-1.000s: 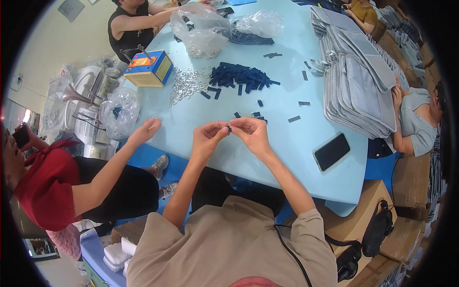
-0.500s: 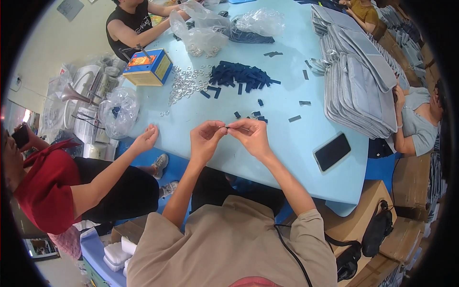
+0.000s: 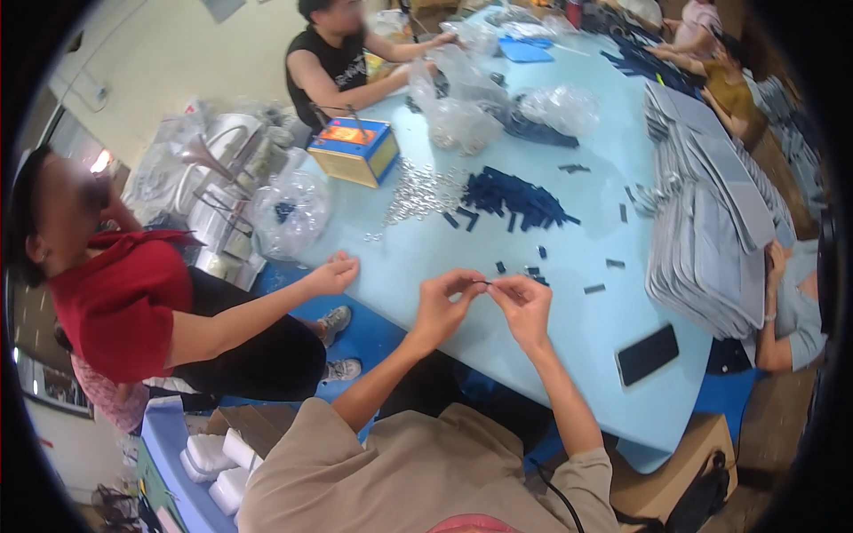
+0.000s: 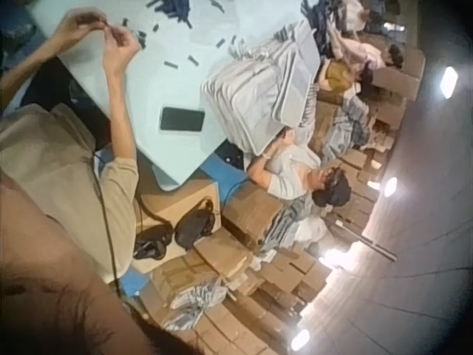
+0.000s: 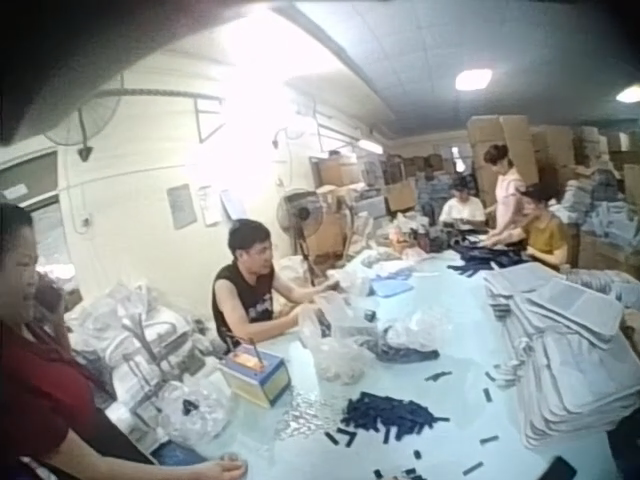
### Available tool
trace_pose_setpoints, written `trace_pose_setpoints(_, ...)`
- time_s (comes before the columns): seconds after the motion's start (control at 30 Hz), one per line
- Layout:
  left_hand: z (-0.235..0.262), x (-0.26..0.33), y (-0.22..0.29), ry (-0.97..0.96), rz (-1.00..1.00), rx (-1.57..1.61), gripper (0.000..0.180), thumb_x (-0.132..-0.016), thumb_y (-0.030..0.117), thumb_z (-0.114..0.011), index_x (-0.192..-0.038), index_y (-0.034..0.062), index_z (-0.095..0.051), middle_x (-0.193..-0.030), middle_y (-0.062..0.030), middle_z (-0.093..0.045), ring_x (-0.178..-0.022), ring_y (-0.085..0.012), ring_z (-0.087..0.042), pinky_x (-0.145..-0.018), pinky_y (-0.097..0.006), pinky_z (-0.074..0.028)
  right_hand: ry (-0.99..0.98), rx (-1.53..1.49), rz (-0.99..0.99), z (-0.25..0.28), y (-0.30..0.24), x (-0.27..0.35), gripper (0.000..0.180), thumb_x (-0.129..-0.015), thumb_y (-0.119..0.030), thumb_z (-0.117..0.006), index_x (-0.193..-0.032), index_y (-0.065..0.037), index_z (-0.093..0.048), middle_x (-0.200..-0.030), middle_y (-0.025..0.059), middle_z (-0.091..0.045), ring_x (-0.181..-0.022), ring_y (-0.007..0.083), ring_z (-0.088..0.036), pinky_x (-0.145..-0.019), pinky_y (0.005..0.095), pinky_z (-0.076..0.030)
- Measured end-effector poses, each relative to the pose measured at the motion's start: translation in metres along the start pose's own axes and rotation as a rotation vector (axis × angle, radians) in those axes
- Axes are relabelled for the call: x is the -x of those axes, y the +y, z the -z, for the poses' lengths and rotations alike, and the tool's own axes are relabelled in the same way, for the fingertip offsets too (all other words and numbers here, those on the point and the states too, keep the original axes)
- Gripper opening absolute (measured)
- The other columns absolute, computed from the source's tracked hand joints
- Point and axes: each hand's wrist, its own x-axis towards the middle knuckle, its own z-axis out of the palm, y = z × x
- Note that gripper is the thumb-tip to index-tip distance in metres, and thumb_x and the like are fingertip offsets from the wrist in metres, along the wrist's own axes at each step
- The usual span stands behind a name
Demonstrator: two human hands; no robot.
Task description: Assembling small leather components by manually attaching metal hardware.
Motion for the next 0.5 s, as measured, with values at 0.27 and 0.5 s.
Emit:
trace_pose_setpoints(0.27,0.000,-0.010,0.008,-0.069,-0.097,-0.071,0.012,-0.092,-0.005,-0.071,-0.104,-0.0032,-0.072,-0.097,-0.0091,-0.076,-0.094,-0.0162,-0.074,-0.088,-0.031,-0.060,0.147,-0.012,0.097,-0.006,0.002,0.001,0.008,-0.088,0.009,-0.075,-0.094,0.005,-0.074,-0.092,0.0091,-0.075,-0.086,0.0133,-0.072,-0.081,0.0252,-0.058)
trace_pose_setpoints(0.5,0.012,-0.061,0.030,-0.342,-0.316,-0.254,0.016,-0.086,-0.008,-0.074,-0.100,0.0005,-0.074,-0.091,-0.0090,-0.077,-0.088,-0.0177,-0.075,-0.082,-0.030,-0.060,0.177,-0.108,0.048,0.001,-0.005,-0.009,0.010,-0.090,0.005,-0.074,-0.100,0.004,-0.073,-0.092,0.0095,-0.075,-0.083,0.0141,-0.072,-0.079,0.0252,-0.058)
